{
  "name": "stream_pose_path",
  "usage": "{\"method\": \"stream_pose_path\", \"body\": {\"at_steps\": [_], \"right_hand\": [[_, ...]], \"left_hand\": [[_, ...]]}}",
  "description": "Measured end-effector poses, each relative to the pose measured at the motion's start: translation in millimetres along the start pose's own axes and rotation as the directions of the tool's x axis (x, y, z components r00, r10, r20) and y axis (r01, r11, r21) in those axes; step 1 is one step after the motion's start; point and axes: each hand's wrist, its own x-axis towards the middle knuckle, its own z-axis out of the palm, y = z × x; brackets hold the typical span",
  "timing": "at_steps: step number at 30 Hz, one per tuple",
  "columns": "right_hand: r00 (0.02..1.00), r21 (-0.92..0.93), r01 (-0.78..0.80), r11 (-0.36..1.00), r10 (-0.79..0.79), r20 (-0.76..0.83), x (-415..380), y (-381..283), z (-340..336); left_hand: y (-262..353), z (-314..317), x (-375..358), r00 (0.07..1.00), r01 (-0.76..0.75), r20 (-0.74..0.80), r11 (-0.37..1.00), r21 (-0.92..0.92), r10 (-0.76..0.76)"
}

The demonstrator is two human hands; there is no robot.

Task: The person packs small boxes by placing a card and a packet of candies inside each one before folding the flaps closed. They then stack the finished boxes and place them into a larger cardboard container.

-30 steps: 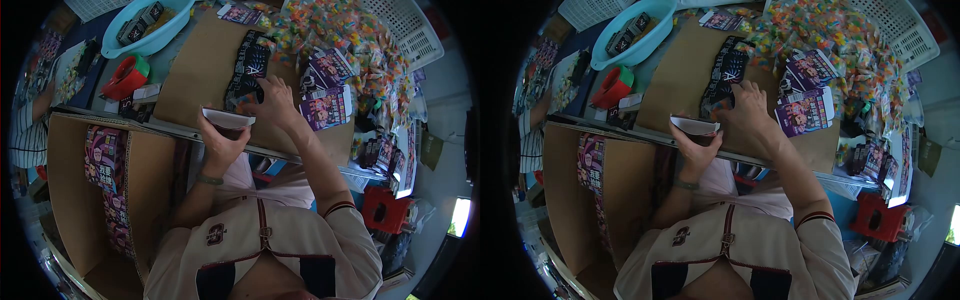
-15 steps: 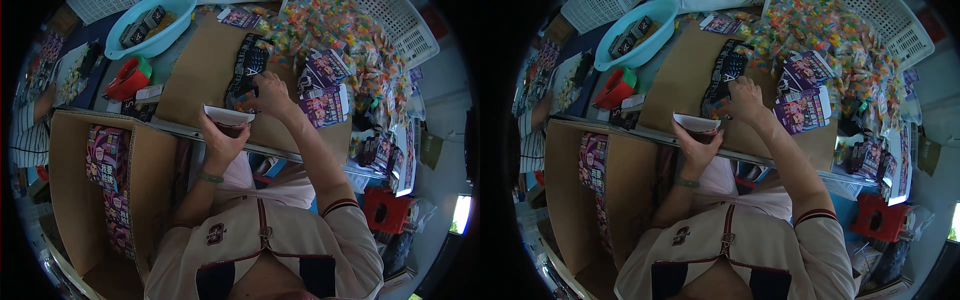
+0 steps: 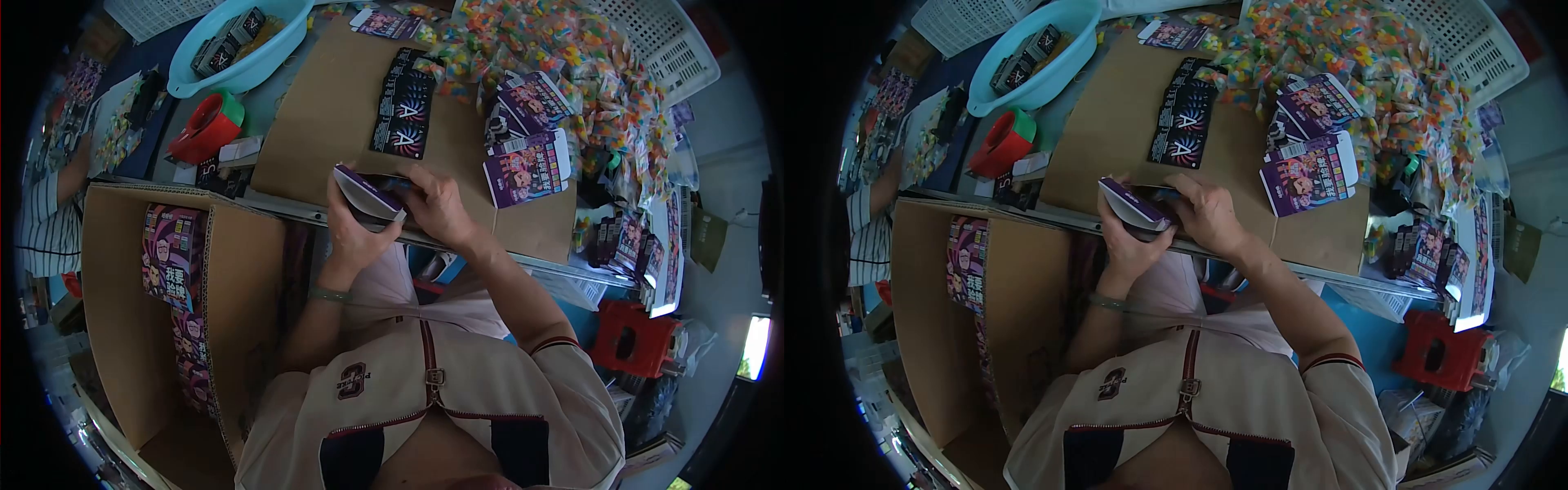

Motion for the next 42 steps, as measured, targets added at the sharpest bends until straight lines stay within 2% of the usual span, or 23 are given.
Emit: {"method": "stream_pose_path", "body": {"at_steps": [2,4,6,8,9,10,11,12,14,16,20,22,23,25,26,28,29,30,32,34,38,40,42], "right_hand": [[0.998,0.064,-0.06,0.996,0.062,-0.031,1.6,0.9,-0.3],[0.987,-0.021,-0.142,0.99,0.143,0.071,9.2,-3.3,-12.8],[0.958,0.134,-0.282,0.95,0.286,-0.015,26.8,-25.2,-45.2],[0.962,0.444,-0.247,0.861,0.273,0.006,41.6,-35.2,-74.2],[0.97,0.352,-0.243,0.904,0.216,0.115,44.4,-41.6,-89.1],[0.97,0.345,-0.241,0.907,0.215,0.113,51.8,-57.8,-96.2],[0.978,0.127,-0.136,0.983,0.112,0.179,58.5,-77.2,-101.2],[0.964,-0.087,-0.005,0.996,0.028,0.266,61.6,-87.7,-103.2],[0.949,-0.158,0.05,0.986,0.003,0.315,64.5,-83.7,-101.0],[0.905,-0.264,0.241,0.934,-0.118,0.408,69.8,-92.2,-103.1],[0.951,-0.311,0.199,0.929,-0.107,0.289,79.0,-102.6,-108.4],[0.925,-0.081,0.055,0.995,-0.021,0.379,78.8,-111.0,-111.3],[0.926,-0.082,0.056,0.995,-0.021,0.378,77.0,-105.9,-106.0],[0.937,-0.402,0.264,0.877,-0.135,0.321,73.4,-92.5,-90.9],[0.937,-0.402,0.264,0.877,-0.134,0.323,72.2,-91.4,-91.7],[0.882,-0.468,0.278,0.839,-0.031,0.47,73.2,-94.9,-93.7],[0.883,-0.468,0.275,0.84,-0.029,0.469,72.6,-94.8,-90.5],[0.869,-0.509,0.326,0.796,-0.041,0.493,71.8,-94.5,-84.2],[0.857,-0.549,0.369,0.75,-0.046,0.513,70.2,-92.2,-71.7],[0.862,-0.583,0.431,0.689,-0.124,0.491,69.1,-89.0,-60.9],[0.863,-0.552,0.423,0.718,-0.135,0.487,71.5,-90.8,-63.8],[0.929,-0.33,0.262,0.907,-0.145,0.339,72.6,-88.2,-68.6],[0.926,-0.34,0.315,0.886,-0.208,0.315,65.1,-75.5,-67.3]], "left_hand": [[1.7,-0.2,2.0,1.0,0.004,0.027,1.0,0.014,-0.005],[3.3,2.5,1.7,1.0,-0.01,0.003,1.0,0.002,0.01],[5.7,6.2,-0.4,0.999,0.041,-0.027,0.998,0.052,-0.04],[9.1,13.7,1.3,0.991,0.106,-0.091,0.987,0.123,-0.095],[11.5,16.3,1.9,0.991,0.107,-0.094,0.987,0.121,-0.096],[13.9,19.6,3.9,0.987,0.118,-0.124,0.979,0.164,-0.098],[16.2,22.4,6.2,0.983,0.129,-0.154,0.97,0.206,-0.098],[18.9,23.9,8.0,0.983,0.125,-0.156,0.972,0.198,-0.095],[23.0,24.0,11.2,0.979,0.156,-0.165,0.956,0.247,-0.117],[24.6,22.6,13.8,0.978,0.175,-0.157,0.953,0.246,-0.139],[20.7,21.8,12.7,0.976,0.2,-0.13,0.954,0.224,-0.174],[20.2,22.5,12.8,0.978,0.185,-0.136,0.959,0.212,-0.159],[20.0,22.6,12.7,0.98,0.169,-0.137,0.964,0.203,-0.143],[19.9,23.1,12.0,0.983,0.149,-0.137,0.966,0.214,-0.121],[19.7,23.1,10.6,0.986,0.13,-0.135,0.965,0.227,-0.101],[13.1,27.6,7.9,0.988,0.095,-0.139,0.965,0.246,-0.062],[11.0,29.6,7.5,0.99,0.057,-0.136,0.963,0.265,-0.021],[11.7,30.9,8.5,0.991,0.055,-0.129,0.963,0.264,-0.021],[13.9,33.7,10.8,0.969,-0.064,-0.202,0.931,0.36,0.145],[12.4,35.3,9.0,0.974,-0.032,-0.202,0.944,0.328,0.103],[11.0,34.5,6.2,0.977,0.008,-0.206,0.961,0.278,0.051],[12.4,33.2,6.0,0.978,0.026,-0.208,0.964,0.264,0.031],[12.8,31.8,7.0,0.976,0.049,-0.218,0.966,0.256,0.008]]}}
